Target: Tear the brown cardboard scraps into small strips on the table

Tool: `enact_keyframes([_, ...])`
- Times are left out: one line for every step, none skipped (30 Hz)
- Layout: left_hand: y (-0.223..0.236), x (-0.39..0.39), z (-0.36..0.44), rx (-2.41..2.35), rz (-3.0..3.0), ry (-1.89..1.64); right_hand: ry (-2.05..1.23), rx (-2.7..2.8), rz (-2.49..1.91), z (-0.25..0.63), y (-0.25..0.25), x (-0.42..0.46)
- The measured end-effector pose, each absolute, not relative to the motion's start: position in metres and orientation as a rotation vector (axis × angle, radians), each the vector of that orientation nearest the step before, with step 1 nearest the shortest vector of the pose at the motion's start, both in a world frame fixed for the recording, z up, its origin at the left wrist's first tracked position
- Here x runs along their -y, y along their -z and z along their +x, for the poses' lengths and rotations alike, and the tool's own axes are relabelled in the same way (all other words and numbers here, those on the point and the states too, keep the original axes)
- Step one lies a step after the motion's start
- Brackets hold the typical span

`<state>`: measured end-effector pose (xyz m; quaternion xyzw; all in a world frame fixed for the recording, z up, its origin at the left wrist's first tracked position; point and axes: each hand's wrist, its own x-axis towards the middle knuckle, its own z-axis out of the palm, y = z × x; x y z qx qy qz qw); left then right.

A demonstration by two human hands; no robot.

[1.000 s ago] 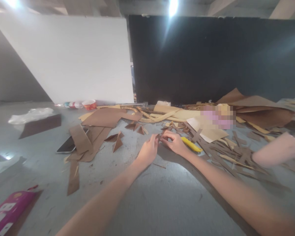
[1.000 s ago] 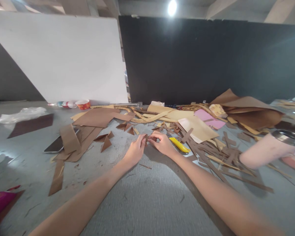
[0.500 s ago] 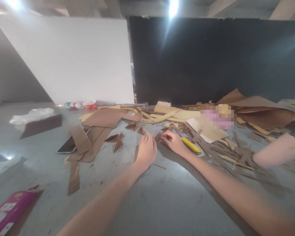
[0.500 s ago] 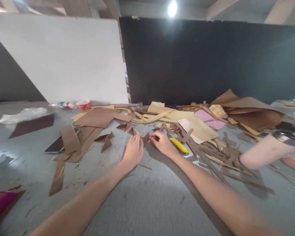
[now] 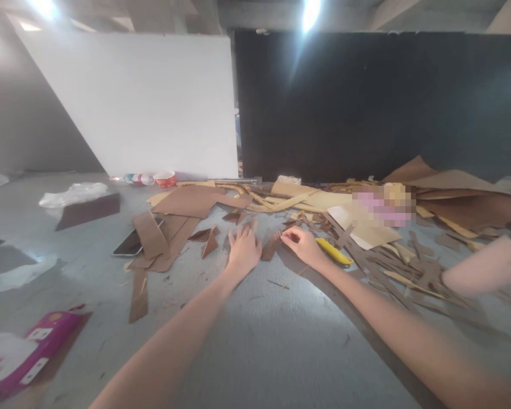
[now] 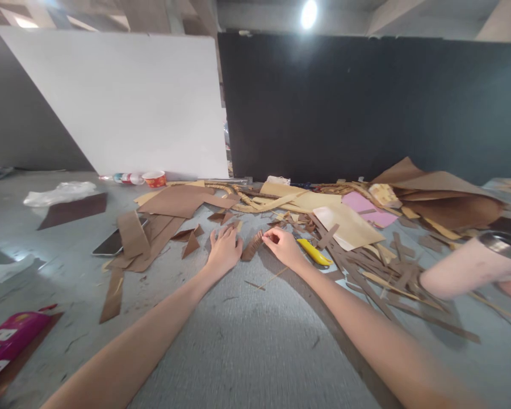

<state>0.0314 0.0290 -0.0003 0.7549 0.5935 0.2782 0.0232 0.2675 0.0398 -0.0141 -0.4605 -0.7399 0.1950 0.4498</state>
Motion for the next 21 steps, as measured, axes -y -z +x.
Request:
enact_keyframes([-0.001, -0.029, 0.031, -1.823, 2.310, -0.936, -0.470, 1.831, -1.142, 0.268, 0.015, -0.040])
enact_keyframes([-0.002, -0.030, 0.031, -1.798, 2.286, -1.026, -0.460, 1.835, -1.145, 0.268, 0.015, -0.041])
enact_keyframes([-0.004, -0.030, 0.031, -1.757, 2.269, -1.124, -0.451, 1.841, -1.148, 0.268, 0.016, -0.041])
enact_keyframes([-0.006, -0.029, 0.030, -1.696, 2.261, -1.230, -0.445, 1.846, -1.149, 0.268, 0.016, -0.041])
enact_keyframes([-0.008, -0.029, 0.030, -1.611, 2.264, -1.317, -0.442, 1.851, -1.149, 0.268, 0.016, -0.041])
enact_keyframes([-0.010, -0.029, 0.031, -1.510, 2.264, -1.368, -0.439, 1.852, -1.150, 0.268, 0.016, -0.041])
enact_keyframes([-0.010, -0.029, 0.031, -1.404, 2.253, -1.385, -0.437, 1.850, -1.150, 0.267, 0.016, -0.040])
enact_keyframes([-0.010, -0.029, 0.032, -1.309, 2.225, -1.369, -0.436, 1.846, -1.148, 0.267, 0.015, -0.040])
enact_keyframes([-0.010, -0.030, 0.032, -1.241, 2.172, -1.342, -0.440, 1.844, -1.144, 0.267, 0.014, -0.039])
enact_keyframes([-0.009, -0.031, 0.033, -1.206, 2.094, -1.327, -0.450, 1.849, -1.139, 0.266, 0.013, -0.039])
enact_keyframes([-0.007, -0.032, 0.034, -1.195, 1.998, -1.325, -0.463, 1.858, -1.131, 0.266, 0.011, -0.038])
enact_keyframes([-0.005, -0.034, 0.034, -1.204, 1.884, -1.349, -0.477, 1.871, -1.121, 0.265, 0.009, -0.037])
enact_keyframes([-0.003, -0.035, 0.035, -1.200, 1.778, -1.384, -0.488, 1.886, -1.109, 0.265, 0.008, -0.036])
enact_keyframes([-0.002, -0.037, 0.036, -1.183, 1.706, -1.387, -0.494, 1.901, -1.096, 0.265, 0.006, -0.035])
enact_keyframes([0.000, -0.038, 0.037, -1.158, 1.672, -1.363, -0.497, 1.916, -1.083, 0.264, 0.004, -0.034])
enact_keyframes([0.001, -0.039, 0.037, -1.136, 1.661, -1.326, -0.497, 1.929, -1.073, 0.264, 0.003, -0.034])
enact_keyframes([0.002, -0.039, 0.038, -1.119, 1.666, -1.279, -0.497, 1.939, -1.065, 0.264, 0.002, -0.033])
enact_keyframes([0.002, -0.039, 0.038, -1.113, 1.674, -1.239, -0.497, 1.945, -1.060, 0.264, 0.001, -0.032])
enact_keyframes([0.003, -0.039, 0.039, -1.114, 1.678, -1.212, -0.498, 1.945, -1.056, 0.265, 0.000, -0.032])
enact_keyframes([0.003, -0.039, 0.039, -1.119, 1.679, -1.194, -0.497, 1.941, -1.055, 0.265, 0.000, -0.032])
enact_keyframes([0.003, -0.040, 0.039, -1.128, 1.676, -1.186, -0.493, 1.929, -1.055, 0.265, 0.000, -0.032])
